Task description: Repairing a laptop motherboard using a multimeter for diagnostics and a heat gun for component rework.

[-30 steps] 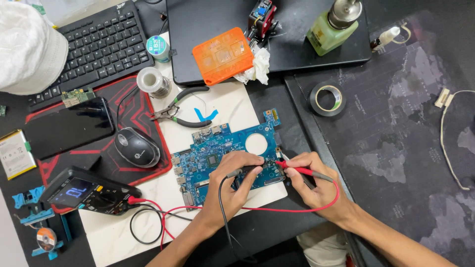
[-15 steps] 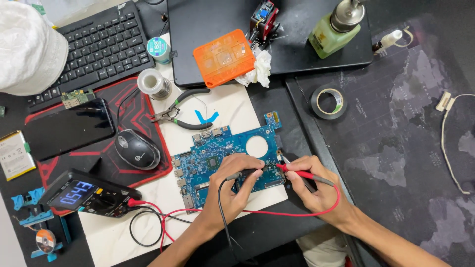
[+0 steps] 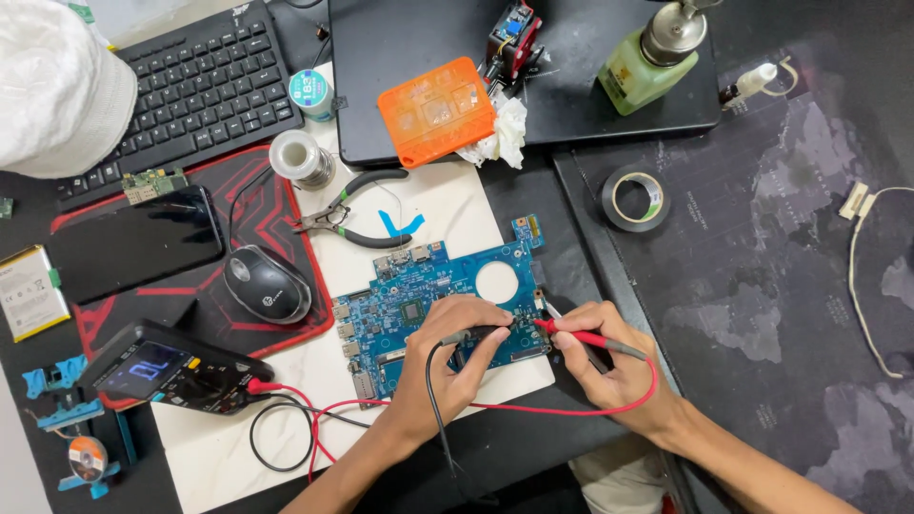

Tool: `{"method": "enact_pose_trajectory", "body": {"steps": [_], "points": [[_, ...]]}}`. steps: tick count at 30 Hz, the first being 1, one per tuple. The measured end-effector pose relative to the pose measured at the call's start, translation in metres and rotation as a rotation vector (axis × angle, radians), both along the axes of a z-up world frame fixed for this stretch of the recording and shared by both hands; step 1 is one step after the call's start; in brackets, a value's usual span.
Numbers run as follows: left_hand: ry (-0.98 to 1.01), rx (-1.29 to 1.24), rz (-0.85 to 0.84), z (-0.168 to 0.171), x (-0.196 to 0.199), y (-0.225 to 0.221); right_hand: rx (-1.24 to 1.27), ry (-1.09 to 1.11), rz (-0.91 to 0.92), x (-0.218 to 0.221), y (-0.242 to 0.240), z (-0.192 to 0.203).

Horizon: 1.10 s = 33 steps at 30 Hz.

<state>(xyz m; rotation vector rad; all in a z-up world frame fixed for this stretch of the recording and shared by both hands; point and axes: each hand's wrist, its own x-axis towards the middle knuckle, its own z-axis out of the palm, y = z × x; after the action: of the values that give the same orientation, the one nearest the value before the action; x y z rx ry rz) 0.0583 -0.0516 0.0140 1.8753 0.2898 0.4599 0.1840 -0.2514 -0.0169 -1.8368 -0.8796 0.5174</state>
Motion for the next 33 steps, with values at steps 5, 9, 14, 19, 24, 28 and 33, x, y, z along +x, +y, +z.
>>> {"method": "enact_pose_trajectory", "body": {"steps": [5, 9, 14, 19, 24, 28, 33], "points": [[-0.002, -0.012, 0.004, 0.0003, -0.0006, -0.0008, 0.014, -0.007, 0.009, -0.0002, 0.0000, 0.0006], [-0.036, -0.017, -0.007, -0.0005, -0.0012, -0.0013, -0.003, -0.019, 0.012, 0.0001, 0.0009, 0.0027], [-0.030, -0.001, -0.010, -0.0025, -0.0010, -0.0022, -0.001, -0.027, 0.010, 0.0000, 0.0004, 0.0023], [-0.016, 0.007, 0.012, -0.0031, -0.0020, -0.0021, 0.022, -0.032, 0.003, -0.0013, -0.0010, 0.0012], [-0.015, -0.012, -0.002, 0.0001, -0.0010, -0.0012, 0.009, -0.033, -0.005, -0.0012, -0.0028, -0.0007], [-0.002, -0.015, -0.008, 0.0001, -0.0020, -0.0020, 0.016, -0.031, 0.005, -0.0023, -0.0025, 0.0004], [-0.012, -0.051, -0.009, -0.0032, -0.0023, -0.0020, 0.036, -0.033, 0.012, -0.0020, -0.0014, 0.0001]]}}
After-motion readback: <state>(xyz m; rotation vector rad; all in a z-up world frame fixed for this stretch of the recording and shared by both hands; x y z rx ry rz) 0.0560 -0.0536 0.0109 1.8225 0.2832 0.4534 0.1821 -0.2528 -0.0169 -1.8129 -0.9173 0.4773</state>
